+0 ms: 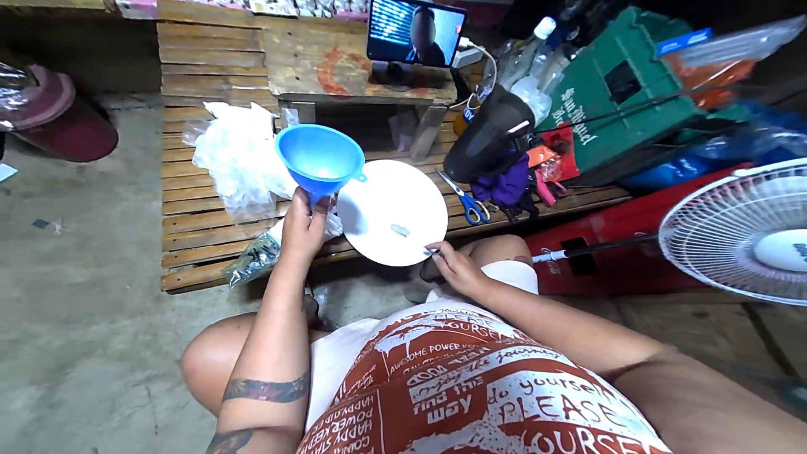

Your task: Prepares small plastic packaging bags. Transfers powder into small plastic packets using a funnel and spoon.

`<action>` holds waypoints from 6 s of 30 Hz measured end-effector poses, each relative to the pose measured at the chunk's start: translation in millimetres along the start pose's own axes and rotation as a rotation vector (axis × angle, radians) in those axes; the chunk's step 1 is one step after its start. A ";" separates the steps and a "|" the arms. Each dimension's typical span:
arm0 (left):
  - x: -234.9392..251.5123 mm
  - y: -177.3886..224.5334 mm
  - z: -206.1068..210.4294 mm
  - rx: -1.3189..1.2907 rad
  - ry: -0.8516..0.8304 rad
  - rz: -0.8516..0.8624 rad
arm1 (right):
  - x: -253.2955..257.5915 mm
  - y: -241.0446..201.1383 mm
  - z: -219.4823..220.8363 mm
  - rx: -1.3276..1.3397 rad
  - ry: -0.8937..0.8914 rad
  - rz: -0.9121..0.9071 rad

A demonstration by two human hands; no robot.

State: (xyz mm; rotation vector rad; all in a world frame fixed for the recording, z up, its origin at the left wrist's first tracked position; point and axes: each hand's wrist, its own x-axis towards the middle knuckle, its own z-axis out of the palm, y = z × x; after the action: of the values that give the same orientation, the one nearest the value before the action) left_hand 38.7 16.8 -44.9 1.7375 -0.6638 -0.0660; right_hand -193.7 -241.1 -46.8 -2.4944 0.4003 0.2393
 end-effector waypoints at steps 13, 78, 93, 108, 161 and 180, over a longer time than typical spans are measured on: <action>-0.5 -0.9 0.4 -0.024 -0.002 0.012 | 4.7 1.5 3.5 0.134 -0.009 0.024; 0.2 2.9 -2.4 -0.024 0.003 0.015 | 3.1 14.0 -42.8 0.082 0.134 0.297; 0.0 3.3 -1.8 -0.010 0.003 0.019 | 4.2 15.1 -46.1 0.029 0.115 0.295; 0.1 4.7 -1.2 0.012 -0.014 0.010 | 19.6 -5.0 -75.0 -0.249 0.022 0.307; 0.6 -0.6 0.8 0.011 -0.018 0.038 | 93.5 -43.8 -105.1 -0.582 0.014 0.033; 1.1 -2.1 0.3 -0.001 -0.024 0.036 | 104.7 -8.5 -93.6 -0.336 0.076 -0.268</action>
State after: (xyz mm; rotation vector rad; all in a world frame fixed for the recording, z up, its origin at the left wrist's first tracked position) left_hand 40.3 16.3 -46.5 1.7251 -0.7126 -0.0626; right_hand -85.2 -313.2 6.2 -2.8573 0.0538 0.1093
